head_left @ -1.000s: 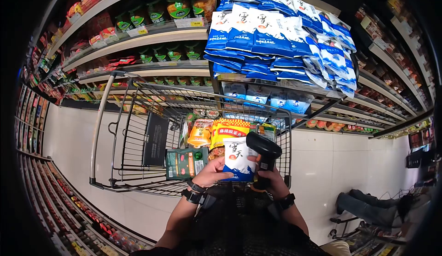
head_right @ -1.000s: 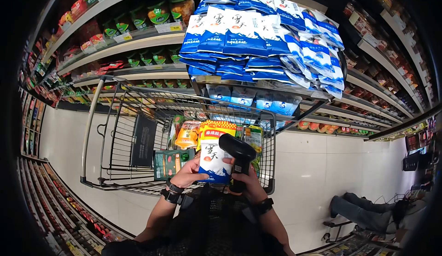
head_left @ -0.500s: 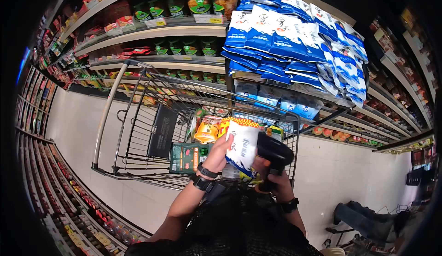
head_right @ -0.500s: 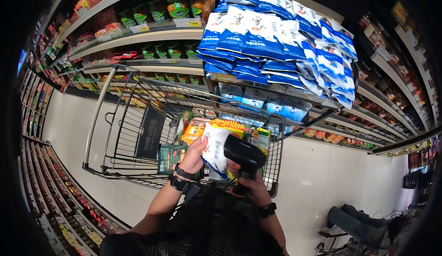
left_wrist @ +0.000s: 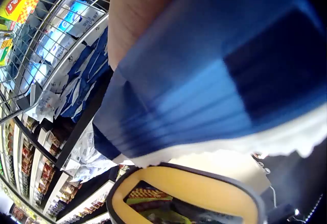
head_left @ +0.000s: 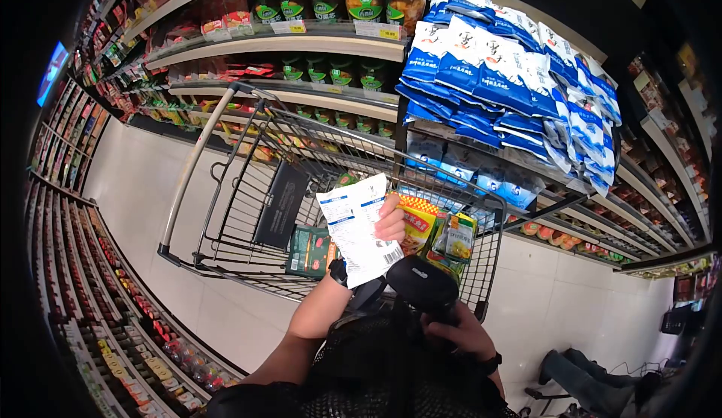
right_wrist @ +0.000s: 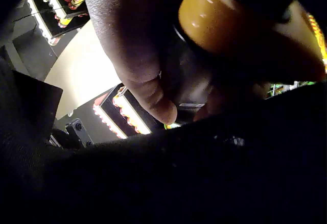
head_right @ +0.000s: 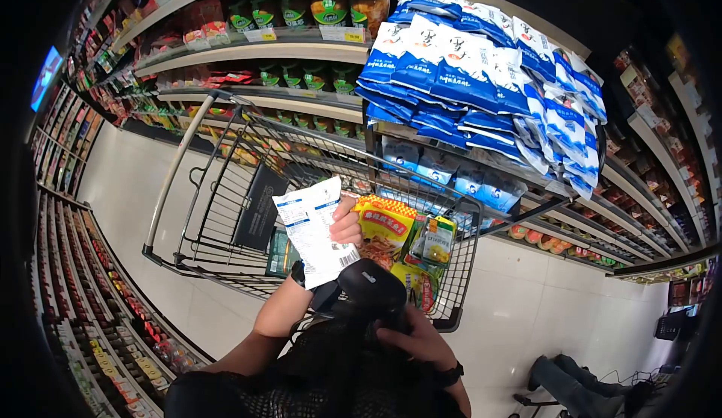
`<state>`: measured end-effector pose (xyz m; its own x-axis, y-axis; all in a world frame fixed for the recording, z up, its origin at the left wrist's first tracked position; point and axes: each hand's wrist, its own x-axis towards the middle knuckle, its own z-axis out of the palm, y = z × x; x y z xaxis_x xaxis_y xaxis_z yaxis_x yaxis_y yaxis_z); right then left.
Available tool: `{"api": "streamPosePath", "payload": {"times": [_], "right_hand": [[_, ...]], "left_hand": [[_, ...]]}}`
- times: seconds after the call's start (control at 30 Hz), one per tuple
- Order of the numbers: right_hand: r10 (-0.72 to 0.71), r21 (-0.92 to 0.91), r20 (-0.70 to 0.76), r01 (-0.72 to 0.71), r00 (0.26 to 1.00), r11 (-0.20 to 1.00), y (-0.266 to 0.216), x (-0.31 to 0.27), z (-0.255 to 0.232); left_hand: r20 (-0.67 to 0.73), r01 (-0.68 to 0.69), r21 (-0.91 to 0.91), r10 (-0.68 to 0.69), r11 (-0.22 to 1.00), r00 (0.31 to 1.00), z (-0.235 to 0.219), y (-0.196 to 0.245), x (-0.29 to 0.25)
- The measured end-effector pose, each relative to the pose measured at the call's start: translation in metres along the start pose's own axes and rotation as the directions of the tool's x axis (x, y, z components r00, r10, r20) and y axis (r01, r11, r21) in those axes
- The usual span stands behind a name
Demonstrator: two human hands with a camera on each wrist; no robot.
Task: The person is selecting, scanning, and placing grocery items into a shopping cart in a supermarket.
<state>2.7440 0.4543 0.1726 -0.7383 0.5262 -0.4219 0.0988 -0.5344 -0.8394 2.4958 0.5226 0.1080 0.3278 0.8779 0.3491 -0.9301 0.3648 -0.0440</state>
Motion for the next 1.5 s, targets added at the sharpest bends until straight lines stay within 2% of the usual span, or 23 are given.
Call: {"api": "streamPosePath", "payload": {"times": [0.03,0.13,0.2,0.3,0.37,0.43,0.47,0.57,0.67,0.8,0.87,0.9,0.93,1.0,1.03,1.07,1.13,1.17,1.37,1.4,1.43,1.47,1.5], "right_hand": [[0.063,-0.027,-0.010,-0.064,0.998,0.998,-0.002,0.004,-0.006],[-0.058,-0.034,-0.047,0.057,0.997,0.998,0.000,0.006,-0.001],[-0.124,0.085,-0.095,0.132,0.988,0.988,-0.005,0.005,0.004],[-0.259,0.110,-0.062,0.265,0.964,0.958,-0.006,0.016,-0.015],[-0.305,0.217,-0.141,0.330,0.942,0.919,0.000,0.015,-0.023],[-0.342,0.367,-0.295,0.437,0.892,0.821,-0.006,0.014,-0.023],[-0.352,0.363,-0.300,0.447,0.887,0.817,-0.009,0.013,-0.023],[-0.344,0.432,-0.343,0.472,0.874,0.768,-0.011,0.011,-0.028],[-0.321,0.477,-0.336,0.454,0.886,0.753,-0.003,0.010,-0.041],[-0.318,0.486,-0.357,0.465,0.878,0.740,0.003,0.007,-0.050],[-0.333,0.428,-0.362,0.472,0.871,0.771,0.017,0.005,-0.057],[-0.298,0.442,-0.407,0.472,0.863,0.762,0.010,0.001,-0.054],[-0.303,0.439,-0.410,0.478,0.860,0.761,0.016,0.001,-0.057],[-0.257,0.439,-0.470,0.476,0.845,0.762,0.038,-0.001,-0.064],[-0.263,0.408,-0.523,0.508,0.811,0.758,0.038,-0.001,-0.065],[-0.255,0.414,-0.532,0.511,0.807,0.753,0.037,-0.006,-0.068],[-0.183,0.407,-0.575,0.473,0.797,0.782,0.035,-0.014,-0.071],[-0.213,0.395,-0.555,0.480,0.804,0.783,0.031,-0.019,-0.076],[-0.158,0.370,-0.604,0.451,0.781,0.812,0.044,-0.021,-0.069],[-0.186,0.326,-0.649,0.491,0.738,0.808,0.039,-0.003,-0.077],[-0.205,0.353,-0.598,0.484,0.775,0.801,0.025,-0.005,-0.076],[-0.240,0.326,-0.588,0.498,0.772,0.804,0.015,-0.002,-0.075],[-0.254,0.333,-0.574,0.505,0.779,0.796,0.012,-0.005,-0.065]], "left_hand": [[-0.028,-0.011,-0.016,0.011,1.000,1.000,0.002,0.003,0.006],[-0.024,0.009,0.022,-0.009,1.000,1.000,-0.003,0.011,0.004],[0.002,-0.008,0.025,0.008,1.000,1.000,-0.023,0.016,-0.010],[-0.137,-0.134,0.177,0.159,0.975,0.978,-0.016,0.031,0.001],[-0.326,-0.044,0.452,0.211,0.891,0.921,0.018,0.032,0.013],[-0.436,0.095,0.738,0.364,0.668,0.823,0.075,0.017,0.036],[-0.367,0.104,0.797,0.340,0.595,0.866,0.083,0.025,0.043],[-0.200,0.047,0.915,0.349,0.401,0.916,0.153,0.025,0.105],[-0.125,0.028,0.962,0.348,0.271,0.929,0.178,0.033,0.192],[-0.287,0.220,0.950,0.347,0.220,0.893,0.165,0.055,0.302],[-0.268,0.300,0.954,0.523,0.025,0.809,0.126,0.082,0.344],[-0.117,0.421,0.863,0.700,-0.279,0.704,0.123,0.072,0.347],[0.128,0.522,0.534,0.674,-0.665,0.728,0.096,0.088,0.355],[0.336,0.367,0.192,0.413,-0.910,0.847,0.089,0.061,0.335],[0.467,0.247,-0.060,0.192,-0.967,0.863,0.091,0.049,0.334],[0.460,0.150,-0.195,0.045,-0.969,0.887,0.093,0.038,0.328],[0.358,-0.095,-0.093,-0.122,-0.991,0.926,0.085,0.038,0.326],[0.115,0.057,-0.054,0.051,-0.997,0.992,0.081,0.038,0.325],[-0.137,0.152,0.078,0.141,-0.985,0.980,0.060,0.051,0.305],[-0.125,0.083,0.089,0.072,-0.993,0.990,0.076,0.054,0.336],[-0.069,0.022,0.136,0.013,-0.990,0.998,0.082,0.055,0.352],[0.076,-0.048,0.297,-0.026,-0.954,0.997,0.085,0.059,0.360],[0.309,-0.189,0.566,-0.006,-0.803,0.951,0.078,0.064,0.355]]}}
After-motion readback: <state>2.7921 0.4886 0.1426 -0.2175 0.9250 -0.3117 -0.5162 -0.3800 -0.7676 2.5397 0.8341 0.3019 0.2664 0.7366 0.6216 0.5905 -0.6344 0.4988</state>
